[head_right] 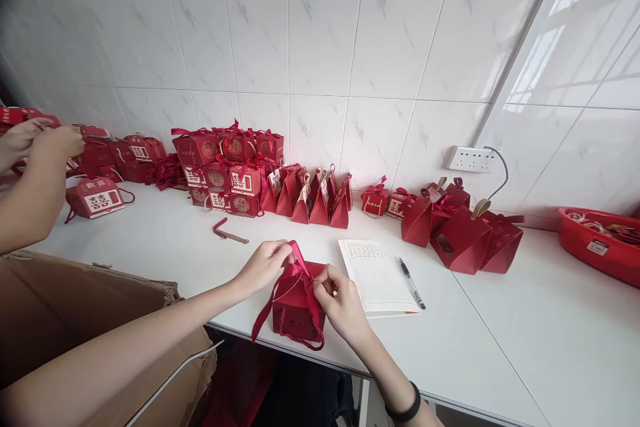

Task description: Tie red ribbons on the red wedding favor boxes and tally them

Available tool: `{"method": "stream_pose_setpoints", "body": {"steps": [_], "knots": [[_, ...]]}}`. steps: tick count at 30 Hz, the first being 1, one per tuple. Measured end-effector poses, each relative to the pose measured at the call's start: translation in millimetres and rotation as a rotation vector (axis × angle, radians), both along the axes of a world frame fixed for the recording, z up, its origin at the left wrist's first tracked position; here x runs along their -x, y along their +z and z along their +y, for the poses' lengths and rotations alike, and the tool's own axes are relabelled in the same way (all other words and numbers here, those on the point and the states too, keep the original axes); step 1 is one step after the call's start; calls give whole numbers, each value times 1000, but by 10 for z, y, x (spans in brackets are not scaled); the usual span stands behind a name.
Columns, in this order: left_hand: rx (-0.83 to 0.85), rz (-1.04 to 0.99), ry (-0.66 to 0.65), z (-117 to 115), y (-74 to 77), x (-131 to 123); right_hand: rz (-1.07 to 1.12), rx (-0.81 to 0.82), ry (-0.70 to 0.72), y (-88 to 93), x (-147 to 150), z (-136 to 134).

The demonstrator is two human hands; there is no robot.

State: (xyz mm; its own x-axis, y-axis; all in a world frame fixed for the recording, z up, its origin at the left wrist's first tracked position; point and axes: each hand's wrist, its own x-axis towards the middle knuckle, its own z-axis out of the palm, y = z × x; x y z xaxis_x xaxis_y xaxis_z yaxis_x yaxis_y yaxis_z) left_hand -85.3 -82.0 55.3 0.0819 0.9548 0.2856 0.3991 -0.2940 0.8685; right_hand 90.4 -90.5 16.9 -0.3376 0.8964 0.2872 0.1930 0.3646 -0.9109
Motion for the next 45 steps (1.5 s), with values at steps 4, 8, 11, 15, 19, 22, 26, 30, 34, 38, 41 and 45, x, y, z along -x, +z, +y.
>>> {"method": "stream_pose_setpoints", "body": {"steps": [4, 8, 11, 15, 19, 22, 26, 30, 34, 38, 41, 45], "knots": [[121, -259, 5, 40, -33, -17, -5, -7, 1, 0, 9, 5], [75, -209, -43, 18, -6, 13, -27, -22, -10, -7, 12, 1], [-20, -20, -59, 6, 20, 42, -42, -25, -16, -8, 12, 1], [193, -352, 17, 41, 38, 24, -49, -34, -11, 13, 24, 3], [369, -797, 49, 61, 114, 19, -65, -45, -8, 22, 29, 3], [455, -970, 66, 65, 194, 88, -76, -48, -10, 0, 18, 7], [429, -933, 165, 94, 206, 196, -81, -45, 3, -12, -4, 7], [403, -834, 157, 117, 135, 206, -149, -86, 40, 79, -24, -5], [334, -782, 102, 122, 94, 188, -377, -221, -55, 242, -23, -4], [329, -777, 77, 121, 90, 197, -490, -285, 36, 360, 12, 38], [324, -807, 36, 120, 97, 203, -402, -215, 101, 387, 37, 87], [329, -821, -11, 120, 102, 207, -100, 71, 209, 374, 25, 155]]}}
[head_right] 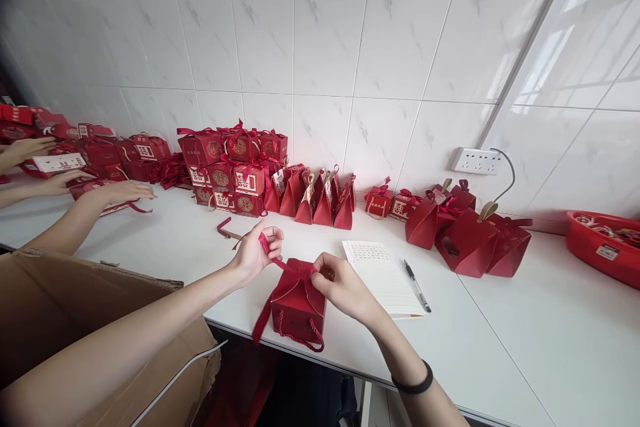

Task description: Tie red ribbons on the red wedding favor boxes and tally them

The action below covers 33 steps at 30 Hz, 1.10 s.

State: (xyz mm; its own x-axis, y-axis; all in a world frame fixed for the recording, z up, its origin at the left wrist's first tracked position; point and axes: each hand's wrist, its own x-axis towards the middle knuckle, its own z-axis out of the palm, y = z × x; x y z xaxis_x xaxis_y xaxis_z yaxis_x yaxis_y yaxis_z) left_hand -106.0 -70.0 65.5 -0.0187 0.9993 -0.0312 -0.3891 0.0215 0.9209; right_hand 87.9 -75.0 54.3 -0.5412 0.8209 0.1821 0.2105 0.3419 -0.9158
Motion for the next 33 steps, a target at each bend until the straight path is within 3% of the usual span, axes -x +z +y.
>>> {"method": "stream_pose_setpoints", "body": {"steps": [7, 11, 16, 21, 29, 33], "knots": [[-46, 97, -60, -10, -3, 17, 534, 388, 63, -92, -60, 84], [-71, 186, -116, -5, -9, 50, 633, 503, 28, -61, -95, 65], [-243, 613, -225, -56, 65, 168, 674, 497, -59, -12, -264, -25], [-405, 1101, -270, -127, 144, 299, 659, 439, -51, -195, -478, -152], [-549, 1294, -270, -219, 198, 353, 671, 451, -158, -520, -816, -408], [-597, 1517, -216, -229, 200, 382, 764, 484, -220, -602, -915, -557]]}}
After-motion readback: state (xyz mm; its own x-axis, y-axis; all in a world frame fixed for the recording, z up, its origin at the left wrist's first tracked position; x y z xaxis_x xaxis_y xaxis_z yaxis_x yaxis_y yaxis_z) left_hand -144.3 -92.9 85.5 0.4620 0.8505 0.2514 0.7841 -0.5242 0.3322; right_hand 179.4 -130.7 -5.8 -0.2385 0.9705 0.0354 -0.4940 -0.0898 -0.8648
